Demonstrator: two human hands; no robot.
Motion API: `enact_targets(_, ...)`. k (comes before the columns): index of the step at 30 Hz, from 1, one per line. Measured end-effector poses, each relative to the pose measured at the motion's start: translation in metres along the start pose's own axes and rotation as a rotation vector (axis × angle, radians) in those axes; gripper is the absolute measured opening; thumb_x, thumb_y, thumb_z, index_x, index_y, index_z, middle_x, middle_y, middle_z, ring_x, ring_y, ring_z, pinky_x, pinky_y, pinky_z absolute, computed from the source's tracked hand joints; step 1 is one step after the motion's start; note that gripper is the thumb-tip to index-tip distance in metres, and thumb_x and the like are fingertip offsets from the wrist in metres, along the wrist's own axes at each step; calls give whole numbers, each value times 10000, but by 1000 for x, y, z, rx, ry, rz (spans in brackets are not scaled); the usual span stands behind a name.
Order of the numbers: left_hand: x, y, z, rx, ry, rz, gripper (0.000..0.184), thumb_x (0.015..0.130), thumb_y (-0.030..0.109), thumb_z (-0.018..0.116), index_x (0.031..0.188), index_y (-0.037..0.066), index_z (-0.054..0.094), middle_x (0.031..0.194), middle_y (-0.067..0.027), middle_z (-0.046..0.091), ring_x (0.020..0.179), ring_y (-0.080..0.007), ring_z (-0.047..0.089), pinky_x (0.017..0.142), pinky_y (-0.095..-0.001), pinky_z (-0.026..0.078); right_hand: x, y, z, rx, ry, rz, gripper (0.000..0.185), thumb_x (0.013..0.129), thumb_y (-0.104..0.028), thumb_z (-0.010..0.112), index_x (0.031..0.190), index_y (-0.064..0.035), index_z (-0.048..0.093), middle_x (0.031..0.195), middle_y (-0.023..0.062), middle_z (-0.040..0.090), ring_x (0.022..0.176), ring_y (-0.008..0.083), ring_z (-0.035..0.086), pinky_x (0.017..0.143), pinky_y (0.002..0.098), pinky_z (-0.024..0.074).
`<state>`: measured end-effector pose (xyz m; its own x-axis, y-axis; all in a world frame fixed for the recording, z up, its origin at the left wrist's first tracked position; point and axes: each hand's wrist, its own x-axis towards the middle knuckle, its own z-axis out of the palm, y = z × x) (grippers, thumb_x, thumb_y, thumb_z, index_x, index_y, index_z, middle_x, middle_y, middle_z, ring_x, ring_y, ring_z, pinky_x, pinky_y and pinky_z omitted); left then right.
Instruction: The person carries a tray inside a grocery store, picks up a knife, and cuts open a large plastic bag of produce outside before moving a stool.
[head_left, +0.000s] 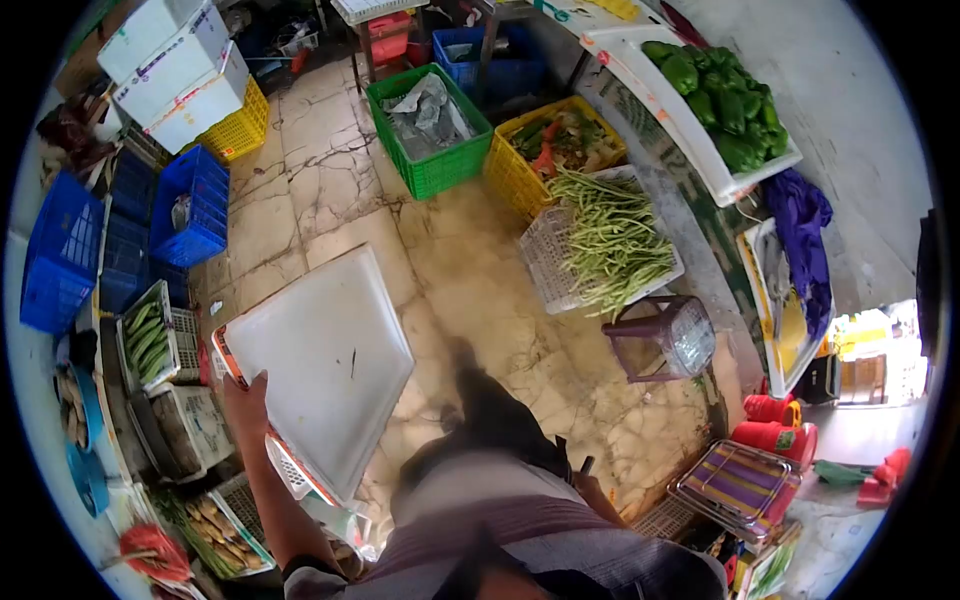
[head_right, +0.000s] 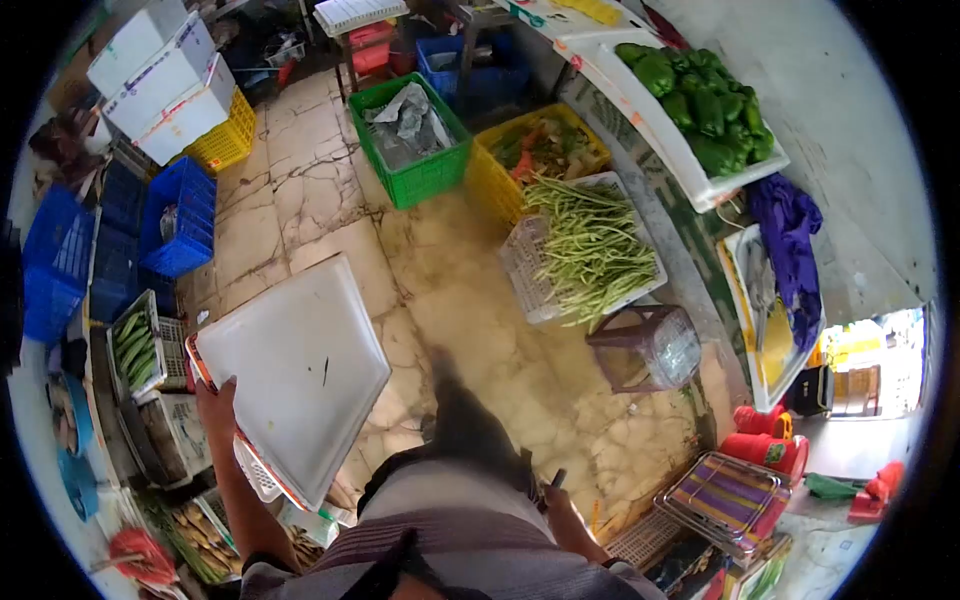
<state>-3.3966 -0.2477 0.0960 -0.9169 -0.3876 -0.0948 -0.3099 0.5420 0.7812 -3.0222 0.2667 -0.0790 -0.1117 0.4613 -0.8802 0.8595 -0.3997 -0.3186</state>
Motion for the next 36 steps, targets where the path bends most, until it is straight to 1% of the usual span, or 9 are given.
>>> enact_targets(3,91,-30,23,75,57,60,376,827,178,675,1102,-36,535,1027,-184,647,909,-296,625,811,-396,474,60,-43,50,357,-17,178,177,871,-145,643,780,-35,538,609,54,448,466,209,450,423,376,382)
enact_targets(7,195,1,36,-22,33,-18,429,825,200,670,1133,-52,511,1088,-193,623,941,-305,610,847,-398,460,44,-201,128,99,30,215,180,861,-160,657,792,-8,589,635,93,530,495,231,514,431,391,396)
enact_targets(12,310,50,45,-35,23,1,529,810,222,681,1186,-83,470,1115,-211,609,972,-301,601,882,-399,457,152,-264,195,217,-16,113,243,873,-173,655,858,65,611,615,118,553,468,235,536,450,409,428)
enact_targets(15,377,70,56,71,55,-47,530,808,210,673,1185,-97,463,1116,-213,605,972,-304,595,880,-397,459,82,-387,226,97,-79,-17,229,867,-183,638,779,25,598,561,107,529,429,254,521,428,417,446)
enact_targets(19,475,81,94,129,28,-89,484,808,195,655,1146,-102,477,1098,-222,605,955,-309,594,880,-395,457,119,-463,278,300,34,-69,266,822,-213,675,675,-53,521,513,74,470,392,232,487,362,392,422)
enact_targets(24,623,47,129,31,-110,-50,473,775,155,662,1143,-85,486,1091,-201,599,963,-288,585,881,-395,454,97,-620,346,499,45,-142,258,834,-190,686,748,-23,509,544,73,467,400,220,494,406,421,507)
enact_targets(27,689,48,140,52,-69,-30,457,778,103,630,1173,-78,488,1110,-186,599,972,-263,588,878,-374,458,96,-694,388,427,146,-167,246,810,-157,688,824,22,520,556,75,470,347,199,441,345,363,428)
enact_targets(32,764,71,151,-45,-76,-55,457,776,90,632,1175,-80,489,1143,-195,579,1018,-262,576,899,-374,447,84,-813,457,375,88,-217,237,885,-155,630,716,-36,514,513,75,468,406,204,475,489,422,556)
enact_targets(36,800,66,152,9,-45,-67,493,780,86,636,1210,-75,458,1189,-194,553,1062,-263,558,926,-376,433,86,-905,507,282,-8,-287,245,903,-167,618,746,-27,493,522,58,453,416,181,461,521,417,555)
